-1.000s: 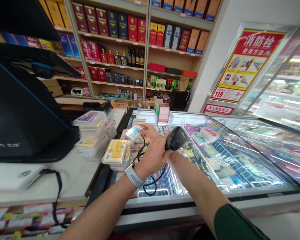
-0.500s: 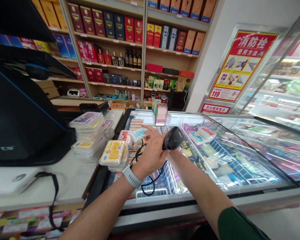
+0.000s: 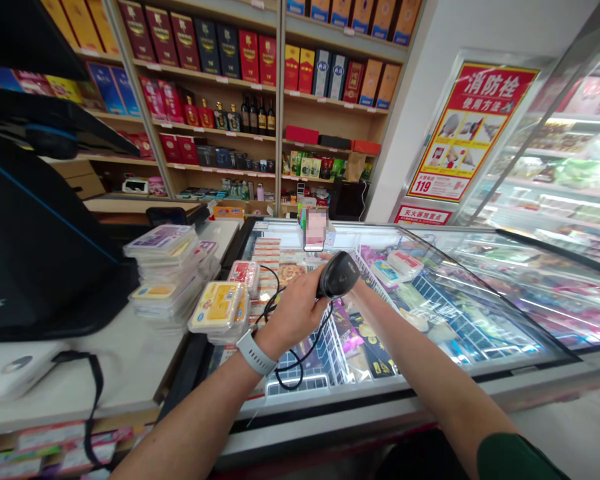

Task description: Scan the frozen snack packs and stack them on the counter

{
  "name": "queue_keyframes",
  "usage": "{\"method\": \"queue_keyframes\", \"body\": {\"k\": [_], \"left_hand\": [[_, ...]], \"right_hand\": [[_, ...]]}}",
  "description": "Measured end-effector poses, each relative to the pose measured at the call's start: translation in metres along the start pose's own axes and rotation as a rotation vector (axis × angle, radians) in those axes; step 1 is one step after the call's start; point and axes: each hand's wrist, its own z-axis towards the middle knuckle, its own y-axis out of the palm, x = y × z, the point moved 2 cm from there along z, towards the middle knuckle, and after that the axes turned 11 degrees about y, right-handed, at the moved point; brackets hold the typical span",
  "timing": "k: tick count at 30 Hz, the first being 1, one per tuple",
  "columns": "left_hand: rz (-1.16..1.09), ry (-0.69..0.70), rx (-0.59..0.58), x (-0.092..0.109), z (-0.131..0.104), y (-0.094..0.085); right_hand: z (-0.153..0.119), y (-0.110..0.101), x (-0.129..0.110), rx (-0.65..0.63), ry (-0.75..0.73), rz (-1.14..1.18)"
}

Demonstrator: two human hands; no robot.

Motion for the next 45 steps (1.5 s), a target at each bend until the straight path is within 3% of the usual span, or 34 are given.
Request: {"method": "queue_keyframes", "body": {"k": [5,15,23,29,36,45], "left_hand": [[0.008,-0.008,-0.014,-0.002,-0.003,0.002],[0.037,0.001,-0.003,-0.010,-0.004,0.007],[0.069,-0.002,-0.011,-0.019,-0.009,0.013],[0.082,-0.009,-0.028,-0.021,-0.010,0.015],[0.081,-0.017,-0.038,-0.019,-0.010,0.015],[0.088,-0.024,-0.041,-0.020,-0.010,0.016]], "right_hand": [[-0.019,-0.027,0.006,0.162,0.018,0.014],[-0.034,-0.069,0.024,0.204,0.159,0.164],[-0.040,-0.080,0.049,0.248,0.153,0.136],[-0.039,-0.093,0.068,0.381,0.103,-0.148],[-0.043,-0.103,0.063,0.487,-0.061,-0.641],[-0.054,-0.093,0.055,0.402,-0.192,-0.576]]}}
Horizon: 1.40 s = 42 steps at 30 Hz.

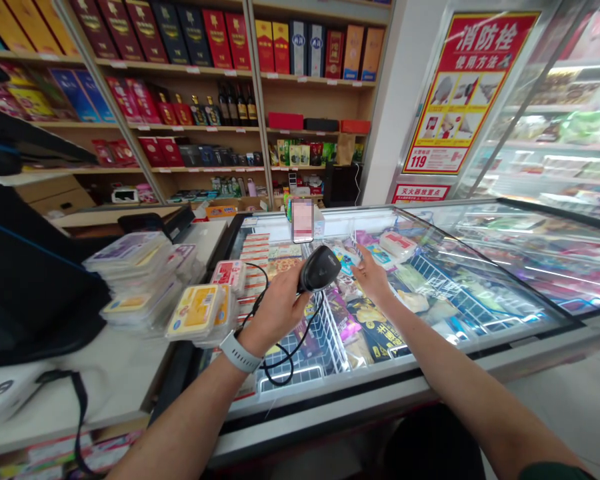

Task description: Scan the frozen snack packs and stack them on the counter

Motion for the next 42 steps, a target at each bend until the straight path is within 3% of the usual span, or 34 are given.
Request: {"method": "queue_keyframes", "body": {"k": [6,13,19,33,42], "left_hand": [[-0.001,0.003,-0.002,0.001,0.000,-0.002],[-0.015,0.005,0.002,0.001,0.001,-0.003],[-0.008,0.020,0.015,0.001,0.002,-0.004],[-0.013,0.006,0.001,0.002,0.002,-0.004],[-0.014,0.002,0.016,0.002,0.004,-0.006]], "right_hand": [[0.000,0.000,0.002,-0.034,0.001,0.076],[0.002,0.003,0.003,-0.001,-0.036,-0.033],[0.003,0.009,0.013,-0.069,-0.106,-0.094],[-0.001,-0.003,0.003,-0.006,-0.001,-0.184],[-0.002,-0.010,-0.001,0.120,0.002,-0.326]]}}
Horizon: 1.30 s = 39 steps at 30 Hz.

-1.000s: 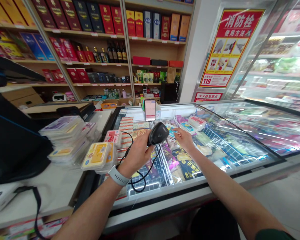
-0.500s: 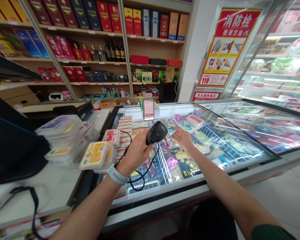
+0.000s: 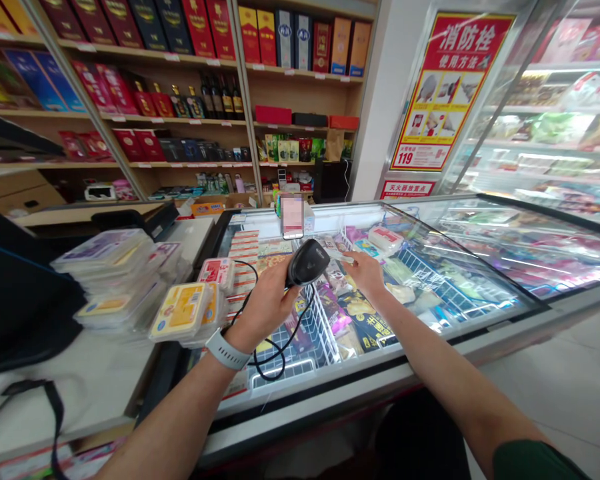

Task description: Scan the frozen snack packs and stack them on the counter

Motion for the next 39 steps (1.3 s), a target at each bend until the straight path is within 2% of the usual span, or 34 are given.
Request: {"method": "queue_keyframes", "body": {"k": [7,11,16,28,39], "left_hand": [[-0.010,0.013,-0.004,-0.003,0.000,0.000],[-0.024,-0.002,-0.001,-0.003,0.001,0.000],[-0.026,0.001,0.003,-0.003,0.001,0.001],[0.031,0.010,-0.042,-0.004,0.000,0.002],[0.047,0.010,-0.042,-0.006,-0.001,0.004]], "right_hand": [[0.005,0.003,0.011,0.090,-0.020,0.122],[0.010,0.004,0.016,0.106,0.023,0.186],[0.015,0.002,0.020,0.103,0.117,0.406],[0.014,-0.004,0.008,0.074,0.233,0.879],[0.014,-0.008,0.002,0.062,0.252,1.031]]}}
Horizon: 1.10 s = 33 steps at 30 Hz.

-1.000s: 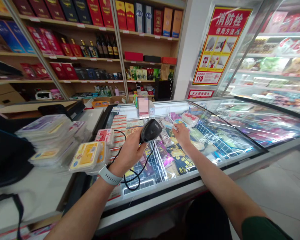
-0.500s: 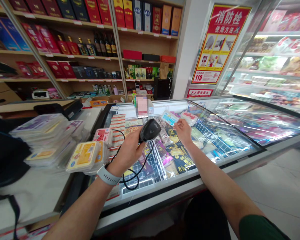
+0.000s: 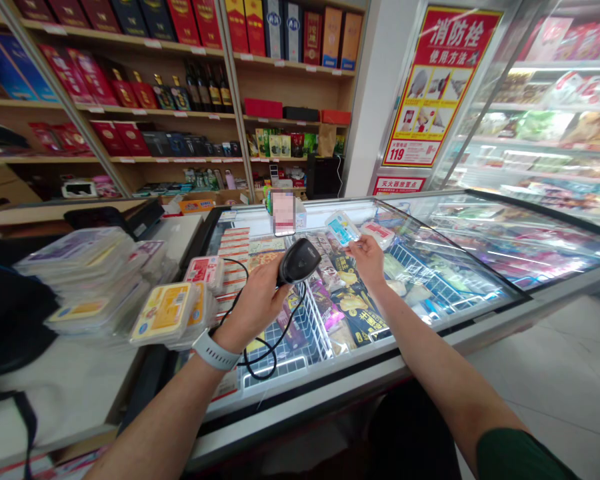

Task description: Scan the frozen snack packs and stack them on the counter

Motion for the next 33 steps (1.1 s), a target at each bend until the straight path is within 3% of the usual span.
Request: {"method": "queue_keyframes", "body": {"k": [19,33], "left_hand": [[0.014,0.005,-0.010,0.0022,0.0004,-0.0025],[0.040,0.032,-0.048,-0.0005,-0.0007,0.0049]], "right_hand": [[-0.0024,0.0012,-0.0010,-0.002,0.016,-0.048],[-0.0026,0.0017,0.0000,-0.007,0.035,-0.054]]}}
